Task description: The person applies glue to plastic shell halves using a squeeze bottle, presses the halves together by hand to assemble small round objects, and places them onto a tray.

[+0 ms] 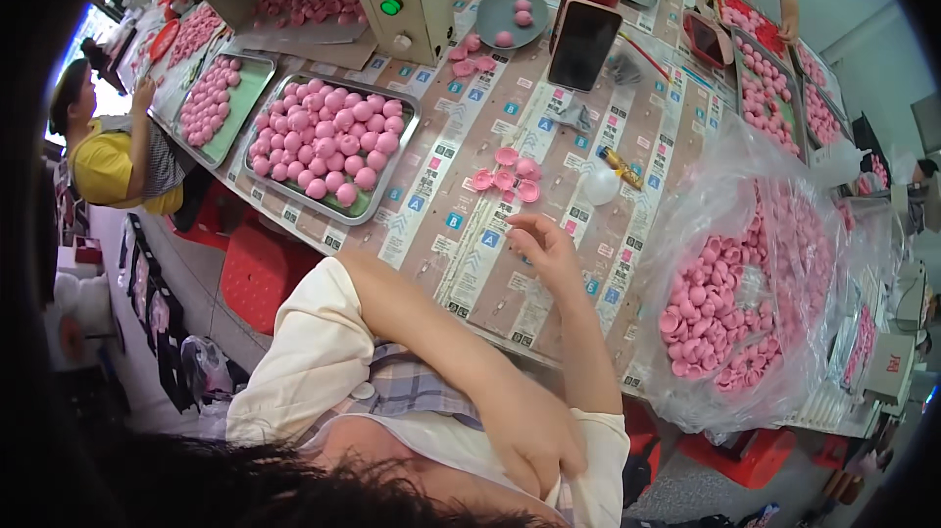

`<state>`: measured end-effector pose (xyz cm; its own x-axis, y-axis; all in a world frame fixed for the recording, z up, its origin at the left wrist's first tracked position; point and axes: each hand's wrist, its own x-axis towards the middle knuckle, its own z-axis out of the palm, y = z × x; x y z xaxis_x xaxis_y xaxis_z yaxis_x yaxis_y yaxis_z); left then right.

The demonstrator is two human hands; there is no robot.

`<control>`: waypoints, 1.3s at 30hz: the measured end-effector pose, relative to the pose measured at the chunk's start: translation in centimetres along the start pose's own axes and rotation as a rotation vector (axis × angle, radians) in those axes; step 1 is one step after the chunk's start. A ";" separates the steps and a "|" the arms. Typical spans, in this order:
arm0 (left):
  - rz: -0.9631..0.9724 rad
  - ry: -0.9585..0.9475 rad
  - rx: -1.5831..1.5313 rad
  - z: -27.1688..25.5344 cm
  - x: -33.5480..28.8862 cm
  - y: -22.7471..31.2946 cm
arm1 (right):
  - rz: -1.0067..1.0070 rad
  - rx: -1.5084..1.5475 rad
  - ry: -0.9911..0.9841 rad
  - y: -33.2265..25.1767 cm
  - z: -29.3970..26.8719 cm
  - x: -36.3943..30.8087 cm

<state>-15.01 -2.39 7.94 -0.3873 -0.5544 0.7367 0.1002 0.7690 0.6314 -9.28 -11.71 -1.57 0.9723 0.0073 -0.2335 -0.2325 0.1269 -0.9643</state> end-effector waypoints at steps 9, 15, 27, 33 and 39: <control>-0.087 0.152 -0.020 -3.6 -1.4 4.1 | -0.008 -0.007 0.021 -0.5 -0.5 -0.2; -0.686 0.682 0.314 -7.4 -10.2 4.6 | -0.478 -0.190 0.622 -1.2 -2.5 -1.6; -1.150 0.959 1.290 -12.5 -18.6 4.4 | -0.355 -0.309 0.743 0.0 -6.9 2.6; -1.114 0.779 1.285 -11.6 -19.2 1.5 | -0.240 -0.381 0.665 0.7 -7.5 3.2; -1.152 0.890 1.010 -12.0 -18.2 3.2 | -0.327 -0.303 0.702 0.0 -5.6 2.3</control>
<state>3.37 6.30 -0.52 0.7557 -0.6291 0.1818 -0.5221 -0.4112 0.7472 -7.14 -17.22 -2.81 0.7752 -0.6166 0.1373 -0.0343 -0.2582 -0.9655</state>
